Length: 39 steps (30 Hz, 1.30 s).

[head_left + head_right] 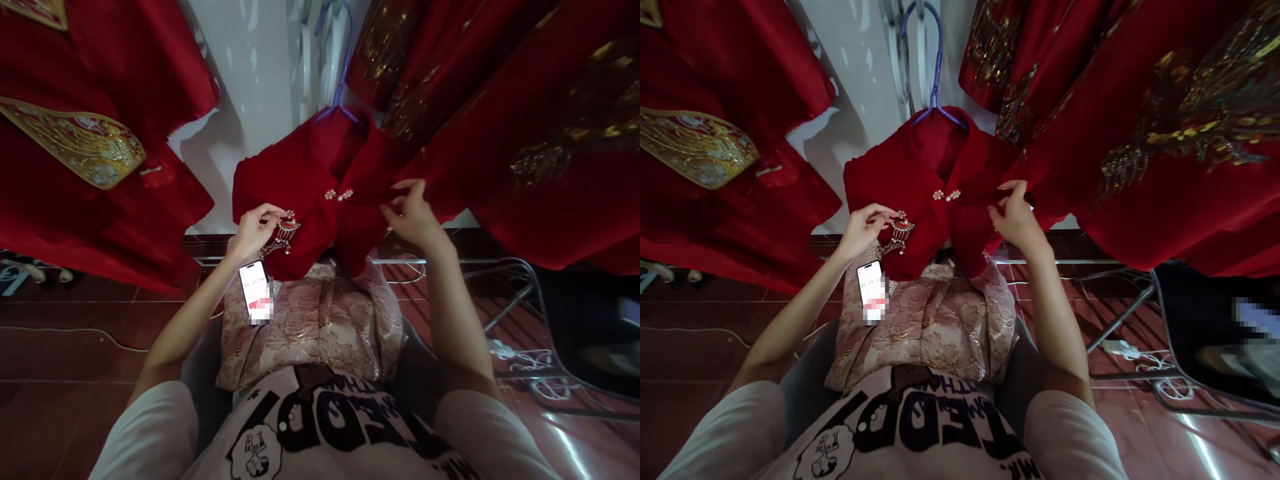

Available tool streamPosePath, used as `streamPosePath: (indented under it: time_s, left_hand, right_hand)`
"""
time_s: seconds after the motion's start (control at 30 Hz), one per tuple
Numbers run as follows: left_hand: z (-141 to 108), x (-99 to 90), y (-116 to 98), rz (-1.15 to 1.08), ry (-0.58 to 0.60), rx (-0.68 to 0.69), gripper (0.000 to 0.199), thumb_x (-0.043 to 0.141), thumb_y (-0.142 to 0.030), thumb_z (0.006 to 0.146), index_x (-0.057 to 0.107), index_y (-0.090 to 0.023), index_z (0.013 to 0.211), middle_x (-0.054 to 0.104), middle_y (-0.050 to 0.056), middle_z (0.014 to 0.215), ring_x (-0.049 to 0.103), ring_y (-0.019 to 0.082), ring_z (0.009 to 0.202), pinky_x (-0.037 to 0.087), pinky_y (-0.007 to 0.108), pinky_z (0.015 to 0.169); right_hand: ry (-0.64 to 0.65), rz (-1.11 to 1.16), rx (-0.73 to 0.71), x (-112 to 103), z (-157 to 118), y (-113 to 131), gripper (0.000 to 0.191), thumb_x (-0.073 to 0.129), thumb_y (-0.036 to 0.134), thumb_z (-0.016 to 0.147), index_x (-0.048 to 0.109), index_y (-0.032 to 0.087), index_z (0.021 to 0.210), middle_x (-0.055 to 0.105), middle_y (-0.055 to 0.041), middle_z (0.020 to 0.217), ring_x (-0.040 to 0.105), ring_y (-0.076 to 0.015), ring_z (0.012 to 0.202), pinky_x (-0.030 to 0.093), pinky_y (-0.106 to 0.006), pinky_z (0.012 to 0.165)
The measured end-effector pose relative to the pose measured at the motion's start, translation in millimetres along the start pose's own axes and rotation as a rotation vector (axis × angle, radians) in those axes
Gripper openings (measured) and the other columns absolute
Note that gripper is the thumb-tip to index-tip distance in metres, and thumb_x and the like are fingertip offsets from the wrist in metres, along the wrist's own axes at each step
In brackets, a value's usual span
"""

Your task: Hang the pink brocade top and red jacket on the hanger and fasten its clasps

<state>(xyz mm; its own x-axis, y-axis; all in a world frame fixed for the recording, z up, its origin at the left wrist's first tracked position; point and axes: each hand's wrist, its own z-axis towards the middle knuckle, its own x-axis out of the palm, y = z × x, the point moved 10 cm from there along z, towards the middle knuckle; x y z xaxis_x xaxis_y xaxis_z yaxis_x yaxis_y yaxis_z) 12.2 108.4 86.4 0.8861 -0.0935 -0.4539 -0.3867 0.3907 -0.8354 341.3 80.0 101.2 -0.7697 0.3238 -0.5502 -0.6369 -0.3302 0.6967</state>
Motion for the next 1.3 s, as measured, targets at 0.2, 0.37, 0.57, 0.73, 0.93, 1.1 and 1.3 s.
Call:
streamPosePath:
  time_s: [0.2, 0.37, 0.57, 0.73, 0.93, 1.1, 1.3]
  left_hand:
    - [-10, 28.3, -5, 0.001, 0.12, 0.024, 0.026, 0.058, -0.023, 0.092, 0.067, -0.018, 0.116, 0.074, 0.009, 0.119, 0.072, 0.015, 0.104, 0.061, 0.026, 0.084]
    - [-6, 41.6, -2, 0.023, 0.13, -0.004, 0.027, 0.057, -0.019, 0.091, 0.067, -0.016, 0.115, 0.074, 0.01, 0.117, 0.073, 0.013, 0.098, 0.061, 0.023, 0.08]
    - [-5, 39.3, 3, -0.003, 0.079, -0.034, 0.021, 0.059, -0.017, 0.088, 0.07, -0.016, 0.106, 0.075, 0.009, 0.115, 0.074, 0.015, 0.096, 0.062, 0.025, 0.082]
    - [-6, 30.5, 5, -0.043, 0.026, -0.043, 0.022, 0.06, -0.013, 0.084, 0.071, -0.015, 0.103, 0.076, 0.01, 0.11, 0.074, 0.016, 0.095, 0.062, 0.027, 0.083]
    - [-8, 27.5, 2, -0.051, 0.018, -0.043, 0.026, 0.059, -0.008, 0.08, 0.071, -0.014, 0.103, 0.076, 0.01, 0.108, 0.075, 0.016, 0.093, 0.062, 0.03, 0.087]
    - [-10, 28.2, -3, -0.066, 0.019, -0.015, 0.028, 0.064, -0.011, 0.078, 0.071, -0.013, 0.104, 0.076, 0.01, 0.11, 0.075, 0.017, 0.095, 0.062, 0.032, 0.09]
    - [-10, 24.9, -1, -0.083, -0.012, -0.026, 0.022, 0.065, -0.011, 0.078, 0.071, -0.014, 0.099, 0.077, 0.009, 0.107, 0.075, 0.017, 0.094, 0.062, 0.033, 0.091]
  right_hand:
    - [-0.148, 0.046, -0.111, -44, 8, 81, 0.029, 0.066, 0.022, 0.082, 0.05, 0.022, 0.106, 0.057, -0.0009, 0.08, 0.056, -0.0126, 0.068, 0.044, -0.031, 0.062]
    - [0.178, 0.06, -0.272, 6, -13, 151, 0.024, 0.065, 0.028, 0.087, 0.052, 0.024, 0.107, 0.061, -0.0013, 0.086, 0.061, -0.0176, 0.079, 0.05, -0.035, 0.075]
    - [0.461, 0.062, -0.21, 91, -24, 128, 0.018, 0.06, 0.023, 0.088, 0.05, 0.023, 0.103, 0.059, -0.0006, 0.081, 0.059, -0.0165, 0.071, 0.049, -0.032, 0.07]
    - [0.411, 0.285, 0.051, 134, -12, 85, 0.032, 0.064, 0.026, 0.081, 0.045, 0.024, 0.106, 0.056, 0.0005, 0.087, 0.061, -0.0135, 0.061, 0.053, -0.03, 0.056]
    - [0.368, 0.439, 0.048, 154, -8, 81, 0.046, 0.071, 0.027, 0.074, 0.045, 0.024, 0.112, 0.059, 0.0003, 0.092, 0.066, -0.0142, 0.077, 0.06, -0.03, 0.071]
    - [0.307, 0.374, 0.044, 151, -6, 79, 0.041, 0.071, 0.036, 0.077, 0.048, 0.023, 0.108, 0.054, 0.0044, 0.077, 0.06, -0.012, 0.062, 0.056, -0.028, 0.061]
    - [0.281, 0.336, 0.026, 147, -6, 83, 0.037, 0.069, 0.035, 0.079, 0.05, 0.023, 0.108, 0.056, 0.004, 0.075, 0.06, -0.0123, 0.062, 0.054, -0.028, 0.062]
